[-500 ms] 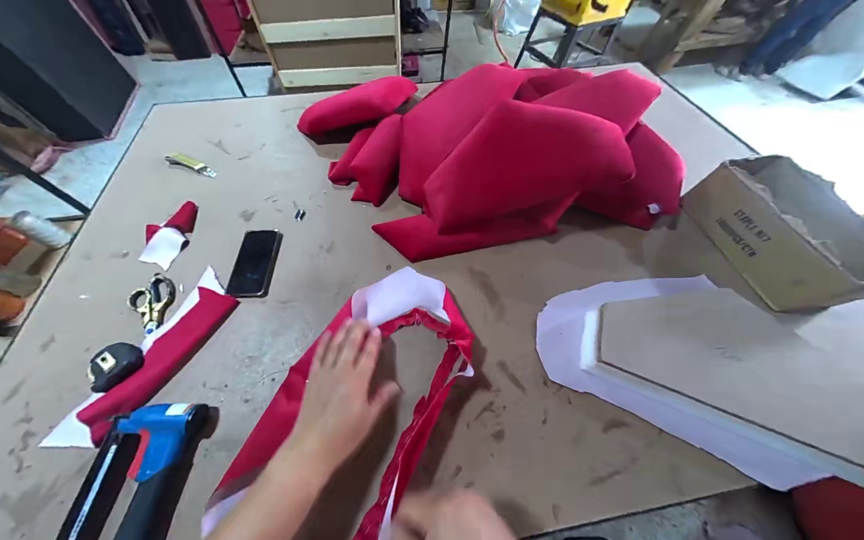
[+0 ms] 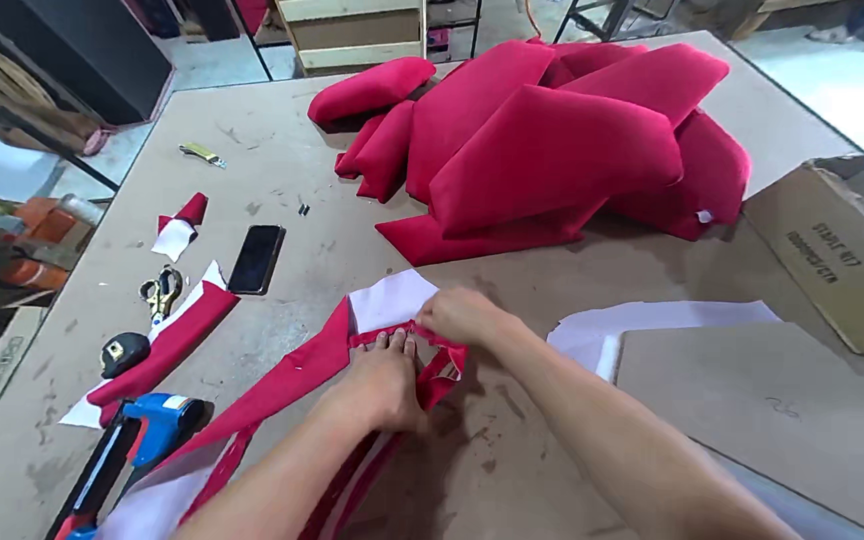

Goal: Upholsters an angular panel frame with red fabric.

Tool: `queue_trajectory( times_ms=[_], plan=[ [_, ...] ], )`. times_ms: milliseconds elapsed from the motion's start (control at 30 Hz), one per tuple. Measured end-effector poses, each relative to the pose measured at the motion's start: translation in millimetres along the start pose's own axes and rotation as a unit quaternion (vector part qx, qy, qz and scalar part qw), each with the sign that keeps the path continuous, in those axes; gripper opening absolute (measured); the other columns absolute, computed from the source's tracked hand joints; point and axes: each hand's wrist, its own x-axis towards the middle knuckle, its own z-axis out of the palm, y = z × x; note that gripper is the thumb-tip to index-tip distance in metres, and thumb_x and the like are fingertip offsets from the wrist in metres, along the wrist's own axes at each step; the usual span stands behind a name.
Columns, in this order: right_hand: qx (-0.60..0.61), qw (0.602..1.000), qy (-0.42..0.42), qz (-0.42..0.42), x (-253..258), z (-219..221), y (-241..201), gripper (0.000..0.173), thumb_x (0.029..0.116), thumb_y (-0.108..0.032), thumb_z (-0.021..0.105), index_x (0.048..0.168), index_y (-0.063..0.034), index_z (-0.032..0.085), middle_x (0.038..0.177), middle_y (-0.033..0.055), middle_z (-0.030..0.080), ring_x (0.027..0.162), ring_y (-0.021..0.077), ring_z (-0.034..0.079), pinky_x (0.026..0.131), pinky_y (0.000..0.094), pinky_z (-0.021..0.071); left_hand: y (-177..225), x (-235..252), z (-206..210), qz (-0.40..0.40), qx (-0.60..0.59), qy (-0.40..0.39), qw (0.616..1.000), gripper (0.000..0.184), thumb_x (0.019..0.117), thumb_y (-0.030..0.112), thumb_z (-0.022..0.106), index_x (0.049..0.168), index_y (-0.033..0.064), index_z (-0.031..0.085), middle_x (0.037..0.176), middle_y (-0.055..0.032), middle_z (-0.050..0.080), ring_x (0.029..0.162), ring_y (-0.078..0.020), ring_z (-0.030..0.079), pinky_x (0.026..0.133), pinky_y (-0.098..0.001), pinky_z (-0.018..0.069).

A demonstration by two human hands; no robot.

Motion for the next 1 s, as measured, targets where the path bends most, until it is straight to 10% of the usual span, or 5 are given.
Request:
queue_trajectory(
  times_ms=[167, 367, 667, 800, 1000],
  plan=[
    [0.059, 0.985, 0.009, 0.16, 52, -19, 4, 0.059, 0.087, -0.042, 0.075, 0.118, 0.0071, 0.064, 0.128, 0.0274, 0.061, 0.117, 0.043, 0.064, 0.091, 0.0637, 0.0544, -2, 10, -24, -0.012, 0.021, -0.045, 0.999, 0.117, 0.0712, 0.074, 0.072, 0.159, 0.0075, 0.034, 0.167, -0.0117, 0.03, 0.149, -0.0352, 0.037, 0.111, -0.0588, 0.0416],
    [0.059, 0.995, -0.023, 0.082, 59, -14, 1, 0.048, 0.084, -0.038, 0.076, 0.114, -0.0007, 0.07, 0.124, 0.0215, 0.066, 0.121, 0.0398, 0.062, 0.094, 0.0648, 0.0516, 1, 11, -29, -0.03, 0.022, -0.058, 0.998, 0.118, 0.0715, 0.075, 0.072, 0.161, 0.0102, 0.031, 0.169, -0.0075, 0.028, 0.148, -0.033, 0.039, 0.109, -0.0581, 0.0439],
    [0.107, 0.994, 0.011, 0.0, 33, -4, 0, 0.031, 0.1015, -0.034, 0.058, 0.094, -0.0088, 0.075, 0.096, 0.0134, 0.072, 0.099, 0.0319, 0.069, 0.086, 0.0585, 0.0547, 2, 9, -18, -0.04, 0.013, -0.03, 0.999, 0.116, 0.0699, 0.076, 0.071, 0.161, 0.014, 0.034, 0.167, -0.0035, 0.031, 0.149, -0.0302, 0.038, 0.11, -0.0565, 0.0441],
    [0.204, 0.964, 0.168, 0.032, -28, 43, -15, 0.025, 0.1047, -0.03, 0.055, 0.103, -0.0168, 0.077, 0.094, 0.0033, 0.075, 0.094, 0.0208, 0.072, 0.087, 0.0493, 0.058, 12, 4, 46, -0.064, -0.01, 0.169, 0.983, 0.11, 0.0718, 0.083, 0.057, 0.157, 0.0151, 0.044, 0.166, -0.0051, 0.034, 0.155, -0.0307, 0.026, 0.121, -0.0642, 0.0221],
    [0.074, 0.914, 0.394, 0.059, -74, 135, -62, 0.038, 0.1013, -0.02, 0.049, 0.131, -0.0273, 0.072, 0.135, -0.0126, 0.069, 0.092, 0.016, 0.071, 0.079, 0.0412, 0.0567, 3, 9, 123, 0.062, -0.023, 0.47, 0.88, 0.07, 0.0732, 0.065, 0.071, 0.121, 0.0135, 0.073, 0.129, -0.0093, 0.069, 0.133, -0.0312, 0.057, 0.12, -0.0652, 0.0279]
  ],
)
